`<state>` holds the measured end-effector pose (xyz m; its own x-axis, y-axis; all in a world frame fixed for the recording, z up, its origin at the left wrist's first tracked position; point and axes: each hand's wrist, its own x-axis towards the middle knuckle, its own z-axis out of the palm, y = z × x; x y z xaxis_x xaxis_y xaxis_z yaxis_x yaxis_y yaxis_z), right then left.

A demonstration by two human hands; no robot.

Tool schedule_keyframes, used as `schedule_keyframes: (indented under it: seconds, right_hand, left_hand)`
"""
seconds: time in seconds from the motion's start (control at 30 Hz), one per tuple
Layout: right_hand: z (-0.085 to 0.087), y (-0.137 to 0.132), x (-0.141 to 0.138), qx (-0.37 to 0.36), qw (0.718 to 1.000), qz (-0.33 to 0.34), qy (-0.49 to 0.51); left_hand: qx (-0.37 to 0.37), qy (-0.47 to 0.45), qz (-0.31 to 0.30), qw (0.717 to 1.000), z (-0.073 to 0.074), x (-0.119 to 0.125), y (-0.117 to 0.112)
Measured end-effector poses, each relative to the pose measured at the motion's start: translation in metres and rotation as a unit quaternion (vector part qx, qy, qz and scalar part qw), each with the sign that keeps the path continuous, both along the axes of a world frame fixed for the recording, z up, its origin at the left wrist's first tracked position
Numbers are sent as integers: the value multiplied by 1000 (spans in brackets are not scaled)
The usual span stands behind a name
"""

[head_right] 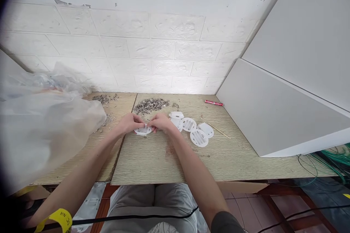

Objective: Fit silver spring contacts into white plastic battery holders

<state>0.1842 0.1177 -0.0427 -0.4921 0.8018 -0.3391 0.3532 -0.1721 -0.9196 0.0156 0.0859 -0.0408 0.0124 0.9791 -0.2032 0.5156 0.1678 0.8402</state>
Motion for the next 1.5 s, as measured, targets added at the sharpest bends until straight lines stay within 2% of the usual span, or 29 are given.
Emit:
schedule_keyframes:
  seconds: [0.33, 0.53, 0.63, 0.8, 0.93, 1.03, 1.1, 1.17, 1.27, 1.37, 1.5]
  right_hand:
    - [-2, 2, -4, 12, 1000, -12, -7]
    - [-13, 3, -6, 69, 997, -5, -45]
    - [-14, -1, -7, 105, 992, 9, -72]
    - [-10, -9, -6, 146, 984, 42, -96]
    - [-13, -7, -2, 111, 991, 51, -53]
    - [-19, -2, 1, 62, 997, 41, -11]
    - [-21, 0, 3, 45, 998, 32, 22]
    - [-22, 0, 3, 35, 997, 21, 61]
    - [-22, 0, 2, 27, 992, 10, 122]
    - [-22, 0, -2, 34, 985, -38, 168]
    - [-24, 2, -7, 47, 976, -116, 178]
  left_hand:
    - [3, -4, -22, 1000, -4, -2, 6]
    - [17, 40, -25, 999, -6, 0, 1]
    - [67, 121, -37, 990, -11, 1, -4]
    - [194, 242, -71, 948, -22, 1, -9]
    - [204, 265, -103, 937, -21, 0, -11]
    - [149, 208, -95, 962, -18, -3, -12]
    - [89, 103, -84, 987, -17, -6, -11]
    - [54, -11, -67, 996, -17, -9, -10]
    - [56, -112, -31, 992, -18, -13, -8]
    - [53, -186, -4, 981, -16, -14, -7]
    - [28, -275, -35, 960, -12, -15, -9]
